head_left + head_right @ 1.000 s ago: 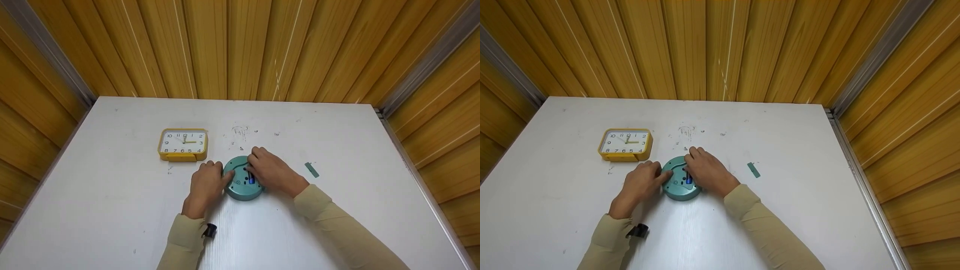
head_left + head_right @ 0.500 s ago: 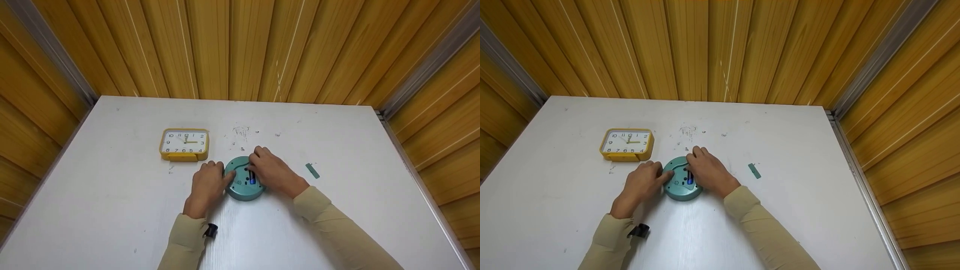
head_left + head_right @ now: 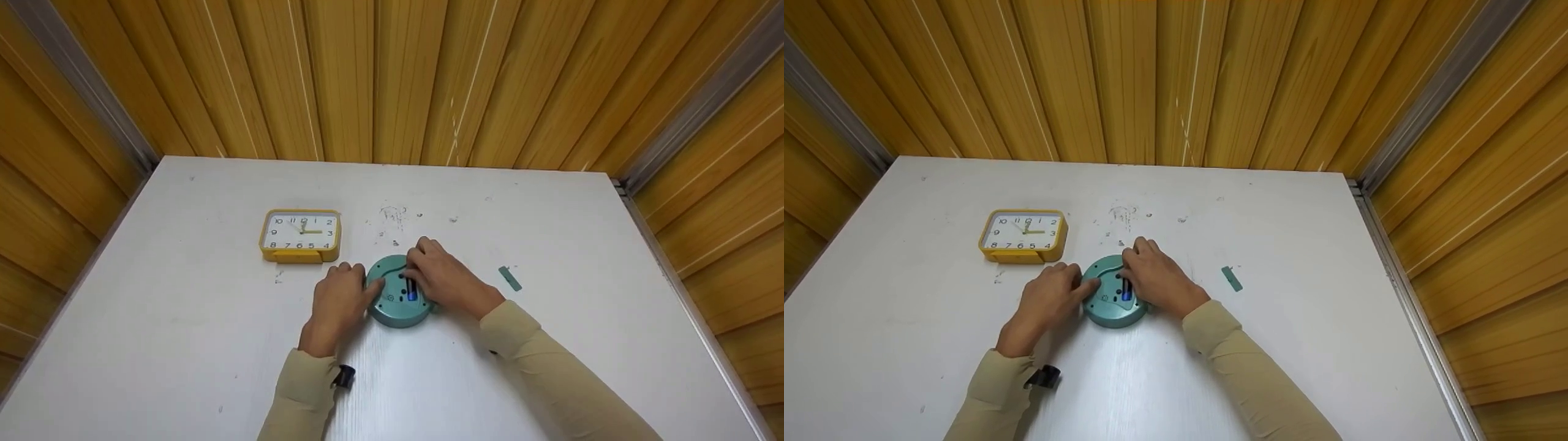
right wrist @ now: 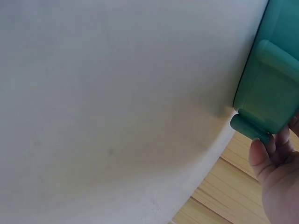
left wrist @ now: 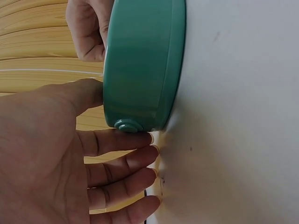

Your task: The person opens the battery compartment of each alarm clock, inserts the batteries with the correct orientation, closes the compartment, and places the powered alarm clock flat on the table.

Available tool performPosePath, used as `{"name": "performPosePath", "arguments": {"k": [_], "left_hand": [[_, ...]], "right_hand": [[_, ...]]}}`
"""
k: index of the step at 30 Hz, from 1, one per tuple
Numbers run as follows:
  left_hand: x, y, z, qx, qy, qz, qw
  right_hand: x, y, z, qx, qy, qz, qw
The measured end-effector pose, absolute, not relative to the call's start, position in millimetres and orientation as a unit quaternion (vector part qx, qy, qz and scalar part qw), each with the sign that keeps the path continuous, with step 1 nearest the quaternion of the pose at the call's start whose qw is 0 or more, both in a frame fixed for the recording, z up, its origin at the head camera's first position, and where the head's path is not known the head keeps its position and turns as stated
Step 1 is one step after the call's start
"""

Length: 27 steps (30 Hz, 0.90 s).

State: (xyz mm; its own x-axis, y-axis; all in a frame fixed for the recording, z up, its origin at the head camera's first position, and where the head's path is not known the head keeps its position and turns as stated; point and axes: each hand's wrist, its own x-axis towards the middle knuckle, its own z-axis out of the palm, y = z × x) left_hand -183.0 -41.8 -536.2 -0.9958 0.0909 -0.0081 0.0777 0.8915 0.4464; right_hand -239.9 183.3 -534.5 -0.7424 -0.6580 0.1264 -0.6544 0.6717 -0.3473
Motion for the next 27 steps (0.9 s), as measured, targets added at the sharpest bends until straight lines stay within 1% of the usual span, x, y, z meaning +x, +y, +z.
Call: {"name": "performPosePath", "arguments": {"k": [8, 15, 19, 25, 27], "left_hand": [[-184, -42, -533, 0.047, 0.970, 0.239, 0.021], [-185, -42, -535, 0.043, 0.970, 0.238, 0.028], [-184, -42, -535, 0.043, 0.970, 0.239, 0.026], [-184, -42, -535, 0.041, 0.970, 0.238, 0.019], [-184, -42, -535, 0.040, 0.971, 0.235, 0.020]], "right_hand": [[-245, 188, -527, -0.364, 0.906, -0.213, 0.033], [-249, 194, -523, -0.357, 0.898, -0.245, 0.075], [-250, 194, -523, -0.360, 0.896, -0.248, 0.075], [-249, 193, -522, -0.388, 0.888, -0.242, 0.053], [-249, 192, -521, -0.388, 0.888, -0.240, 0.056]]}}
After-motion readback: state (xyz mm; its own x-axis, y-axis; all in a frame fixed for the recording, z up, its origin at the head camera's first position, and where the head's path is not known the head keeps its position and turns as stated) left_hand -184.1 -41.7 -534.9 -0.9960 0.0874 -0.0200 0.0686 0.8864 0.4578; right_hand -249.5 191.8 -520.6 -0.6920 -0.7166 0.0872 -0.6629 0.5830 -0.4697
